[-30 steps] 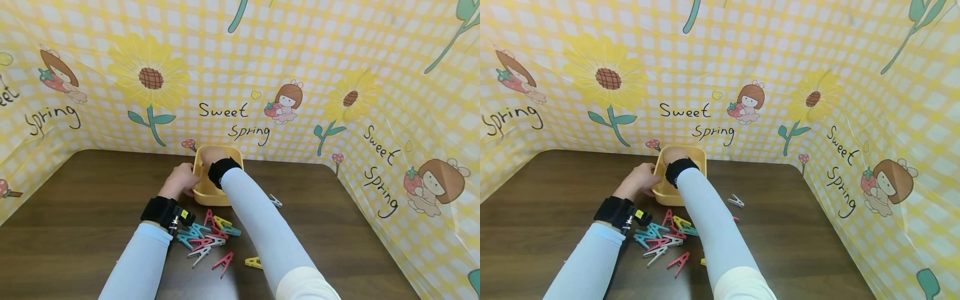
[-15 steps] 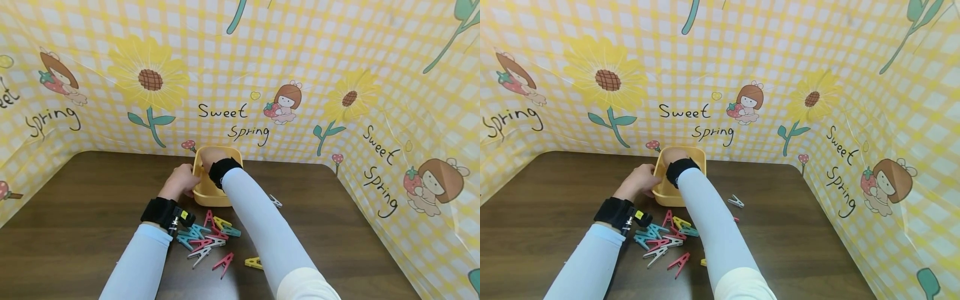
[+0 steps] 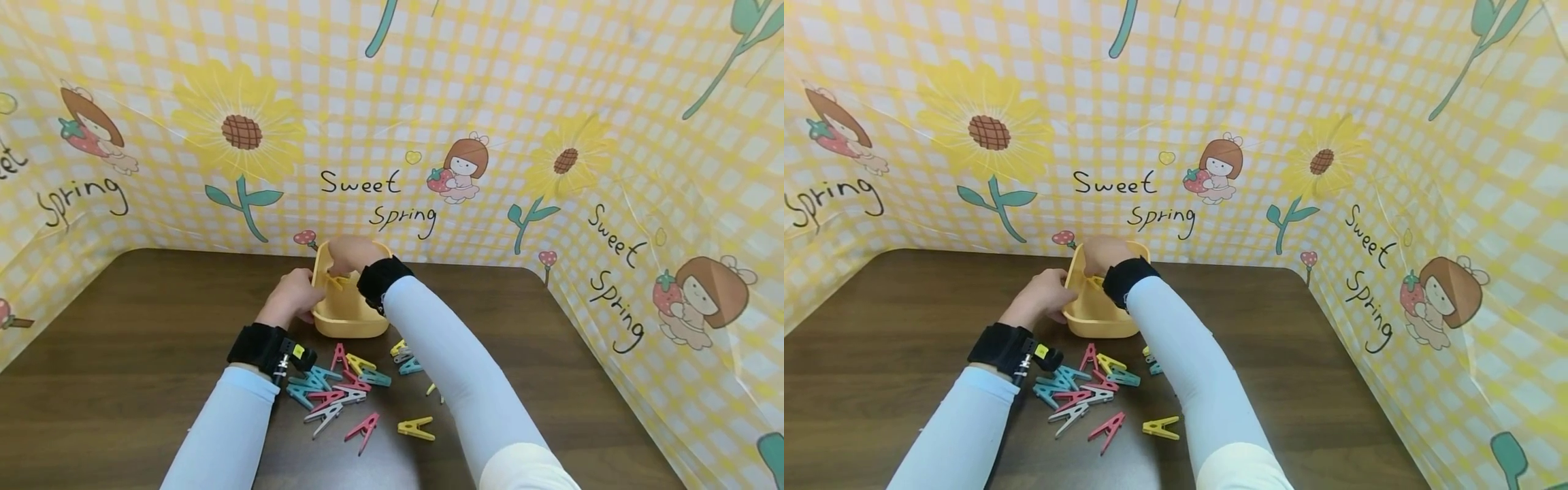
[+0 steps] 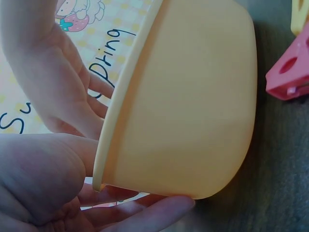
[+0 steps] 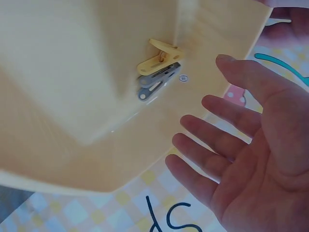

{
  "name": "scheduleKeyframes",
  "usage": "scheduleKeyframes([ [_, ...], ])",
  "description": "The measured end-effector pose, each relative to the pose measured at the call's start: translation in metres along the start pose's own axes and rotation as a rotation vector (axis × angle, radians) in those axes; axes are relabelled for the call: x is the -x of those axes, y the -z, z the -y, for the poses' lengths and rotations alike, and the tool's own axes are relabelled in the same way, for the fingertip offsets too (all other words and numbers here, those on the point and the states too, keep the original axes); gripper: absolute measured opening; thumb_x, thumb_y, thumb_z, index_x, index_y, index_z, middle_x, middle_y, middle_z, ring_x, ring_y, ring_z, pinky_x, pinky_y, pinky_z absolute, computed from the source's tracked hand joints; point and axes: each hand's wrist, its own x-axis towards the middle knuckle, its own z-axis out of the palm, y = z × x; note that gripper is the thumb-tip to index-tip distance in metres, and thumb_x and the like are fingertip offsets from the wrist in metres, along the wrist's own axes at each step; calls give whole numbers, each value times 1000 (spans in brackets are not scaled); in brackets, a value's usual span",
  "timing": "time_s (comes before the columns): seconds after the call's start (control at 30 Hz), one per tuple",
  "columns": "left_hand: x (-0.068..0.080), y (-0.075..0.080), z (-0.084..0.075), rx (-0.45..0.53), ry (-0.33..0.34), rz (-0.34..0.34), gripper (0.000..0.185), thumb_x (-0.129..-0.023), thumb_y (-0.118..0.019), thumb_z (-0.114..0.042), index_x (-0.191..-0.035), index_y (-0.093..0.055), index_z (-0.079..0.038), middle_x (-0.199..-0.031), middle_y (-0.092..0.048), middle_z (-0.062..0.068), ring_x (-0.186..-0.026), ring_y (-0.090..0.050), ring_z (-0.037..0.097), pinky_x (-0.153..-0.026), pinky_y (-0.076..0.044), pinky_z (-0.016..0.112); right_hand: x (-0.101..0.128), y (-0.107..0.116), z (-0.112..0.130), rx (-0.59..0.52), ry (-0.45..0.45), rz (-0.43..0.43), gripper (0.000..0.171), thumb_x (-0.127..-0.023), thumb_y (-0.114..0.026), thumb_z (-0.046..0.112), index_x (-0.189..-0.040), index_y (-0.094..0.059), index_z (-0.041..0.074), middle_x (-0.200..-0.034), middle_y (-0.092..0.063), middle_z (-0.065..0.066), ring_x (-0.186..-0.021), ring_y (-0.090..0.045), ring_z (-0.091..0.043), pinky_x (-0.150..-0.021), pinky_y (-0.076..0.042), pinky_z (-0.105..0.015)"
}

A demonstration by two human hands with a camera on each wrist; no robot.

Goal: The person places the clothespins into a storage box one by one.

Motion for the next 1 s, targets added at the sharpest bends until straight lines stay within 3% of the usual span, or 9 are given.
scheduleKeyframes([
  [0.13, 0, -1, -2, 8, 11, 12, 45, -108, -56, -9, -148, -49, 10, -135, -65, 34, -104, -79, 38, -77, -71, 41, 15, -4, -9, -9, 53, -56, 34, -105, -71, 31, -130, -71, 9, -123, -73, -5, -104, -66, -21, -91, -57, -34],
  [0.23, 0, -3, -3, 11, 17, 13, 46, -108, -56, -9, -149, -48, 10, -134, -66, 33, -101, -79, 36, -78, -71, 41, 26, -8, -18, -26, 53, -88, 52, -105, -71, 35, -150, -62, 12, -151, -67, -7, -131, -66, -24, -111, -56, -41],
  [0.33, 0, -3, -3, -1, 27, 5, 46, -108, -56, -9, -149, -48, 10, -133, -65, 32, -96, -79, 34, -78, -71, 41, 39, -8, -28, -35, 49, -93, 62, -105, -70, 39, -160, -53, 16, -165, -56, -7, -150, -56, -26, -124, -50, -44],
  [0.5, 1, -4, -1, -1, 42, 3, 50, -109, -56, -11, -153, -46, 9, -136, -64, 32, -94, -79, 32, -77, -71, 40, 75, -4, -51, -111, 57, -119, 64, -106, -69, 39, -162, -50, 16, -169, -51, -8, -157, -49, -29, -131, -43, -47],
  [0.67, 1, -3, 0, -4, 37, 2, 49, -109, -55, -11, -152, -46, 9, -137, -63, 32, -94, -79, 31, -77, -71, 39, 115, -8, -89, -276, 64, -228, 59, -106, -70, 35, -158, -55, 10, -163, -58, -14, -152, -54, -35, -127, -47, -51],
  [0.8, 1, -2, -1, -17, 22, 4, 49, -108, -56, -11, -152, -46, 9, -137, -63, 33, -92, -79, 31, -77, -71, 40, 140, -22, -124, -342, 61, -280, 58, -104, -73, 29, -154, -57, 4, -158, -61, -20, -149, -56, -40, -125, -49, -55],
  [1.0, -1, 1, -1, -25, 19, -3, 49, -108, -56, -11, -152, -46, 9, -136, -63, 32, -91, -79, 31, -78, -71, 40, 161, -46, -156, -363, -38, -236, 57, -103, -75, 25, -154, -59, 4, -160, -58, -23, -152, -53, -42, -125, -48, -57],
])
